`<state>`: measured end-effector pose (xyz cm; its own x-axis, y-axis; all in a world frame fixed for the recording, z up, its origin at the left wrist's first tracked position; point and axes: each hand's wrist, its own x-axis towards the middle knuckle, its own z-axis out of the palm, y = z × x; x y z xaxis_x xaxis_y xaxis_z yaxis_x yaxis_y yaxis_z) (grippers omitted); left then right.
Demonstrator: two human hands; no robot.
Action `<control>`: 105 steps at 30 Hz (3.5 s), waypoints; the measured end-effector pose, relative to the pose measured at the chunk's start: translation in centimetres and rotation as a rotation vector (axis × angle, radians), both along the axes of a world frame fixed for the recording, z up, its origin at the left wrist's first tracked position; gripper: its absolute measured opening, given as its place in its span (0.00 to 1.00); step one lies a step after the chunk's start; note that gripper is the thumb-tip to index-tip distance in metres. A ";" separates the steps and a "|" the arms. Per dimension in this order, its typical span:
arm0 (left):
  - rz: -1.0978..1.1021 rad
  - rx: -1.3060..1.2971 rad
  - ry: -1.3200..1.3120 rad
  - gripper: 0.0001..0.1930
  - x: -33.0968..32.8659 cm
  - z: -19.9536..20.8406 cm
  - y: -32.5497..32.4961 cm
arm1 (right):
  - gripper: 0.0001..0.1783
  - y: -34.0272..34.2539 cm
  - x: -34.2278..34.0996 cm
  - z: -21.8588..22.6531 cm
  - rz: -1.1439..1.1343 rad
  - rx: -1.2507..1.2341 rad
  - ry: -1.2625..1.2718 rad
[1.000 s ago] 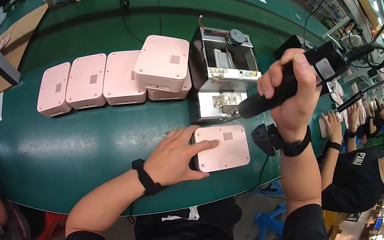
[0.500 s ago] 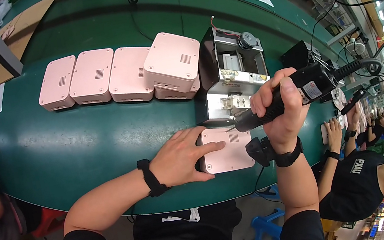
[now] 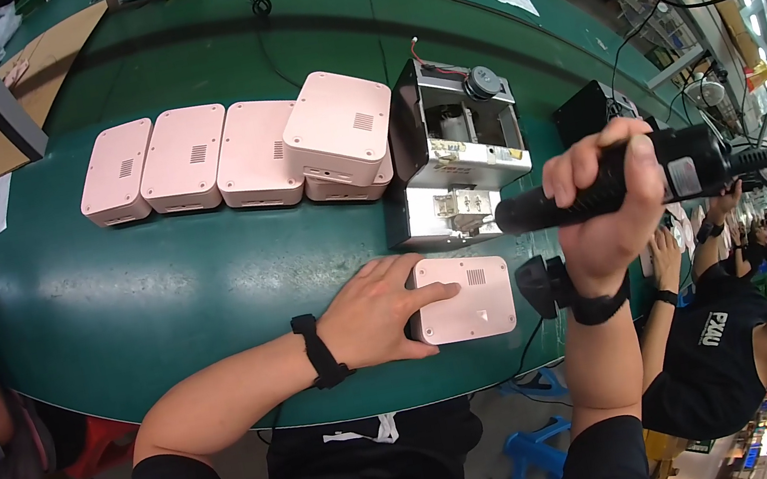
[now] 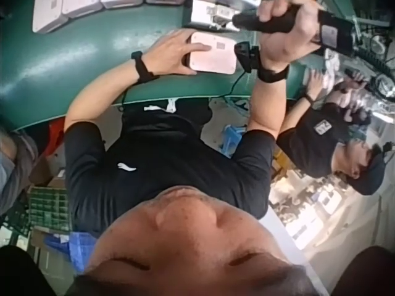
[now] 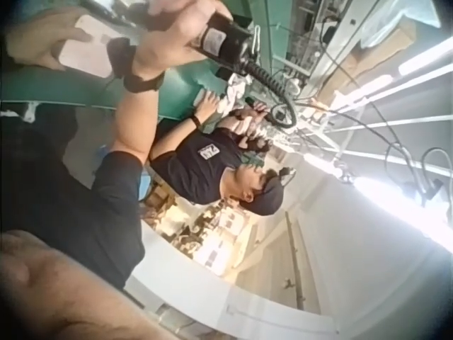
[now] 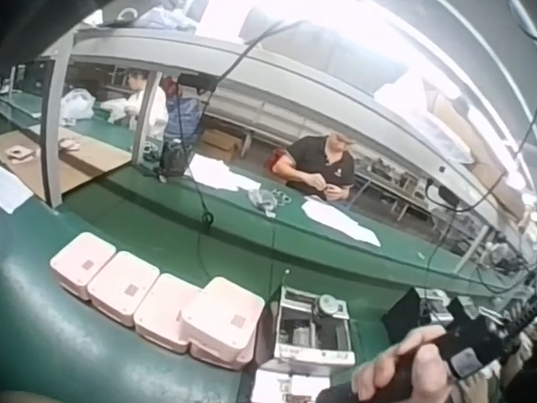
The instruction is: Assembling electronic device housings using an electric screwdriver.
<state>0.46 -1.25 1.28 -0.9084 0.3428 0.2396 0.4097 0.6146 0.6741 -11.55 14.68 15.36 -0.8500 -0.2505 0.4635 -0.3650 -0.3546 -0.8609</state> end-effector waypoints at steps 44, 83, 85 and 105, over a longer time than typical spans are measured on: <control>0.044 -0.051 -0.091 0.36 2.8 2.0 -4.7 | 0.15 -0.6 -0.3 0.0 -0.067 0.082 0.053; 0.111 -0.024 -0.084 0.36 3.0 1.1 -4.6 | 0.18 0.6 1.4 0.9 0.020 -0.007 0.017; 0.115 -0.029 -0.077 0.36 3.0 0.9 -4.5 | 0.18 -0.1 0.0 0.6 -0.047 0.007 0.030; 0.127 -0.008 -0.006 0.36 3.2 0.0 -4.6 | 0.32 -0.3 10.9 1.4 0.238 0.242 -0.322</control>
<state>3.67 -5.81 1.23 -0.9459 0.2268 0.2318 0.3243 0.6665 0.6713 -0.70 14.38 16.78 -0.8468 -0.5244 0.0894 0.0018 -0.1708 -0.9853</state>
